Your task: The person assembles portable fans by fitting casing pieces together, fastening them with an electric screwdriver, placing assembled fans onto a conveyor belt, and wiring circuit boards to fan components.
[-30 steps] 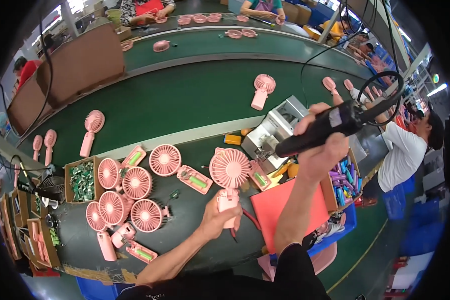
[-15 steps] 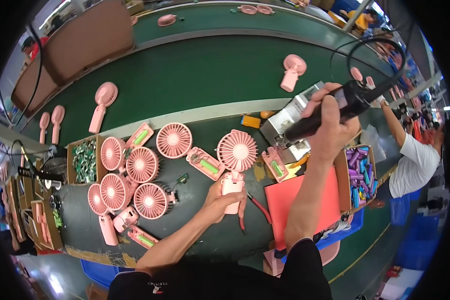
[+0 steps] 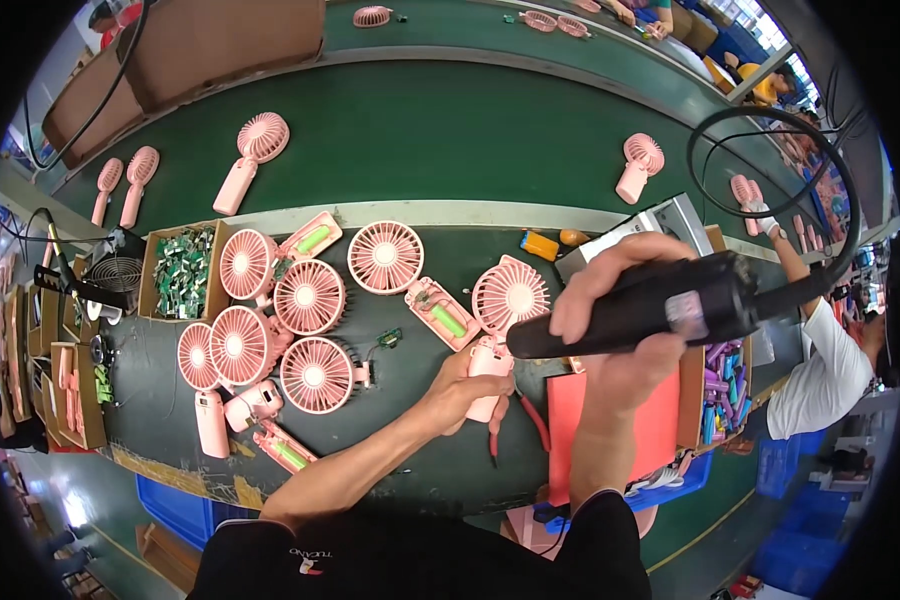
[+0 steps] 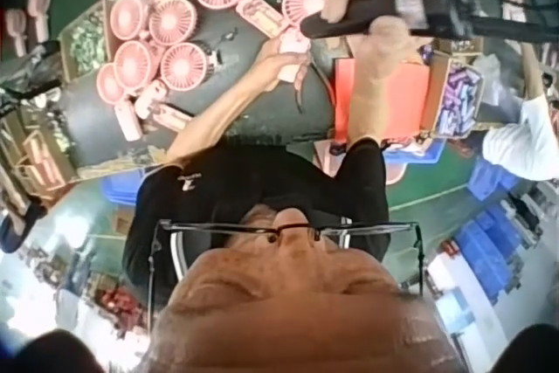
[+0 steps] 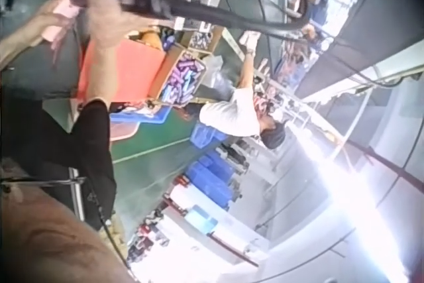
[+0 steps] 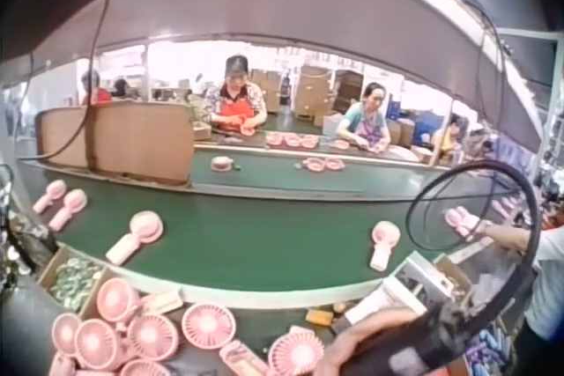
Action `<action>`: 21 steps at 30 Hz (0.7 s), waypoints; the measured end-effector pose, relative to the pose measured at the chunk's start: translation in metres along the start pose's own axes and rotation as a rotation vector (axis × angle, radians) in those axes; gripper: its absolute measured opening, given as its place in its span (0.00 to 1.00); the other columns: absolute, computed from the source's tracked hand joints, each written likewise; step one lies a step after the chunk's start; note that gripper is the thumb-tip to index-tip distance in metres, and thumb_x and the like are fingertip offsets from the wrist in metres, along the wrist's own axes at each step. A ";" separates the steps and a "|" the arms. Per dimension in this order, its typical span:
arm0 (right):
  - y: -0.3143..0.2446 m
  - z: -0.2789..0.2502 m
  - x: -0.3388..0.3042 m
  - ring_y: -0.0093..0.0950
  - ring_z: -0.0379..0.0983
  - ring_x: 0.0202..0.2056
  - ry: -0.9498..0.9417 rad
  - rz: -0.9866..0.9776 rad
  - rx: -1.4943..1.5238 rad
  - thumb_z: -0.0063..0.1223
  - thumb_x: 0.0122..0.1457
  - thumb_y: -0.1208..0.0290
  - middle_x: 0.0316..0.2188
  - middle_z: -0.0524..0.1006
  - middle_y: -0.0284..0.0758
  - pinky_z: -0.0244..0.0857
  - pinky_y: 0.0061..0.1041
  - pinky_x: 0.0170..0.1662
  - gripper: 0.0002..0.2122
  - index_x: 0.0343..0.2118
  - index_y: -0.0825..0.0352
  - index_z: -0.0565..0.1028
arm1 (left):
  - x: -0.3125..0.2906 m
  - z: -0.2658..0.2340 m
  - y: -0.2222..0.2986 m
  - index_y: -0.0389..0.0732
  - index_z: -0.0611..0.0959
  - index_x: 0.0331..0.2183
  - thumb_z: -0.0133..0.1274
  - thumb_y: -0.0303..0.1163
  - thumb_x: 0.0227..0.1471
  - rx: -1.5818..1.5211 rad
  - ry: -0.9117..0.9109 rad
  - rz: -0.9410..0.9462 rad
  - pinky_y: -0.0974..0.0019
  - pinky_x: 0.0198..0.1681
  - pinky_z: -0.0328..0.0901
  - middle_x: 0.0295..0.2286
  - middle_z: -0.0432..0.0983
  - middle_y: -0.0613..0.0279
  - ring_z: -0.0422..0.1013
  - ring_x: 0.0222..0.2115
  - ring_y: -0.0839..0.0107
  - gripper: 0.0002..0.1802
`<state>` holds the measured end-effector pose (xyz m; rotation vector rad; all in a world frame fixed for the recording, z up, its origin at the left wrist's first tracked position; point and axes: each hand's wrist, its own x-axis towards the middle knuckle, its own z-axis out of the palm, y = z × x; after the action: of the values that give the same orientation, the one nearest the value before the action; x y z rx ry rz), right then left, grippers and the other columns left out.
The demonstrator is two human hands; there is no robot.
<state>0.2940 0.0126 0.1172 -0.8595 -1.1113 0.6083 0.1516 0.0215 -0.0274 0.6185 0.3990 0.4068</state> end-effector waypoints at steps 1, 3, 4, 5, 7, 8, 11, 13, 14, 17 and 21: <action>0.000 0.005 -0.002 0.26 0.70 0.19 -0.024 0.032 0.018 0.59 0.49 0.41 0.29 0.71 0.39 0.69 0.26 0.23 0.37 0.47 0.71 0.62 | 0.000 -0.001 -0.001 0.32 0.69 0.40 0.52 0.23 0.48 0.002 -0.005 -0.016 0.66 0.15 0.67 0.23 0.70 0.58 0.71 0.16 0.69 0.16; 0.003 0.012 -0.005 0.27 0.72 0.19 -0.015 0.072 0.036 0.64 0.46 0.43 0.29 0.71 0.40 0.71 0.26 0.23 0.38 0.46 0.73 0.62 | 0.001 0.002 -0.001 0.31 0.69 0.39 0.52 0.22 0.48 -0.006 0.012 0.020 0.66 0.15 0.67 0.23 0.70 0.58 0.71 0.16 0.69 0.15; 0.003 0.017 -0.004 0.27 0.72 0.19 -0.013 0.082 0.014 0.65 0.46 0.44 0.28 0.71 0.40 0.72 0.25 0.22 0.38 0.46 0.73 0.62 | 0.001 0.003 -0.001 0.30 0.70 0.38 0.51 0.22 0.47 -0.012 0.028 0.056 0.65 0.15 0.67 0.22 0.70 0.58 0.70 0.16 0.69 0.14; 0.006 0.018 -0.005 0.27 0.72 0.18 -0.001 0.058 0.030 0.66 0.45 0.45 0.27 0.71 0.41 0.72 0.25 0.21 0.37 0.44 0.74 0.63 | 0.000 0.005 0.000 0.30 0.70 0.38 0.51 0.22 0.47 -0.014 0.029 0.056 0.65 0.15 0.67 0.22 0.70 0.58 0.70 0.16 0.69 0.14; 0.008 0.018 -0.005 0.27 0.72 0.18 -0.006 0.057 0.026 0.65 0.45 0.45 0.27 0.71 0.40 0.72 0.25 0.21 0.37 0.44 0.75 0.63 | 0.000 0.006 0.002 0.31 0.69 0.40 0.51 0.22 0.47 -0.021 0.009 0.055 0.66 0.14 0.66 0.23 0.70 0.58 0.70 0.16 0.69 0.15; 0.008 0.018 -0.005 0.27 0.72 0.18 -0.009 0.049 0.018 0.65 0.46 0.44 0.26 0.71 0.40 0.72 0.25 0.21 0.37 0.44 0.75 0.64 | 0.001 0.007 0.003 0.31 0.69 0.40 0.51 0.22 0.47 -0.022 0.008 0.056 0.66 0.14 0.66 0.23 0.70 0.58 0.70 0.16 0.69 0.15; 0.026 0.007 -0.001 0.26 0.72 0.23 -0.154 -0.111 0.221 0.62 0.38 0.85 0.26 0.73 0.43 0.67 0.22 0.26 0.29 0.48 0.75 0.66 | 0.002 0.007 0.004 0.32 0.69 0.41 0.51 0.22 0.47 -0.026 0.000 0.056 0.66 0.14 0.66 0.23 0.70 0.58 0.70 0.15 0.69 0.17; 0.029 0.010 0.001 0.26 0.73 0.23 -0.143 -0.098 0.243 0.61 0.38 0.85 0.27 0.73 0.43 0.67 0.22 0.26 0.29 0.48 0.75 0.66 | 0.002 0.007 0.008 0.32 0.68 0.42 0.51 0.22 0.47 -0.010 0.019 0.054 0.66 0.14 0.66 0.23 0.70 0.59 0.70 0.16 0.69 0.18; 0.029 0.012 0.001 0.26 0.73 0.23 -0.131 -0.087 0.264 0.60 0.37 0.86 0.27 0.73 0.43 0.66 0.21 0.25 0.28 0.47 0.76 0.66 | 0.002 0.005 0.009 0.32 0.68 0.42 0.51 0.22 0.47 -0.010 0.019 0.055 0.66 0.14 0.66 0.23 0.70 0.59 0.70 0.16 0.69 0.18; 0.026 0.016 0.001 0.25 0.73 0.23 -0.101 -0.032 0.227 0.59 0.37 0.86 0.28 0.74 0.43 0.66 0.22 0.25 0.28 0.46 0.77 0.67 | 0.003 0.001 0.007 0.32 0.69 0.42 0.51 0.22 0.47 -0.014 -0.001 0.015 0.65 0.14 0.65 0.24 0.70 0.59 0.70 0.16 0.69 0.17; 0.028 0.008 -0.013 0.23 0.71 0.31 -0.051 0.211 0.056 0.70 0.34 0.76 0.29 0.74 0.35 0.66 0.23 0.33 0.26 0.41 0.70 0.72 | 0.010 -0.008 -0.019 0.30 0.73 0.33 0.53 0.23 0.47 0.011 -0.017 -0.023 0.65 0.13 0.63 0.18 0.71 0.55 0.69 0.12 0.66 0.10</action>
<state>0.2816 0.0198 0.0887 -0.9237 -1.0518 0.8366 0.1612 0.0162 -0.0474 0.6274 0.3920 0.3768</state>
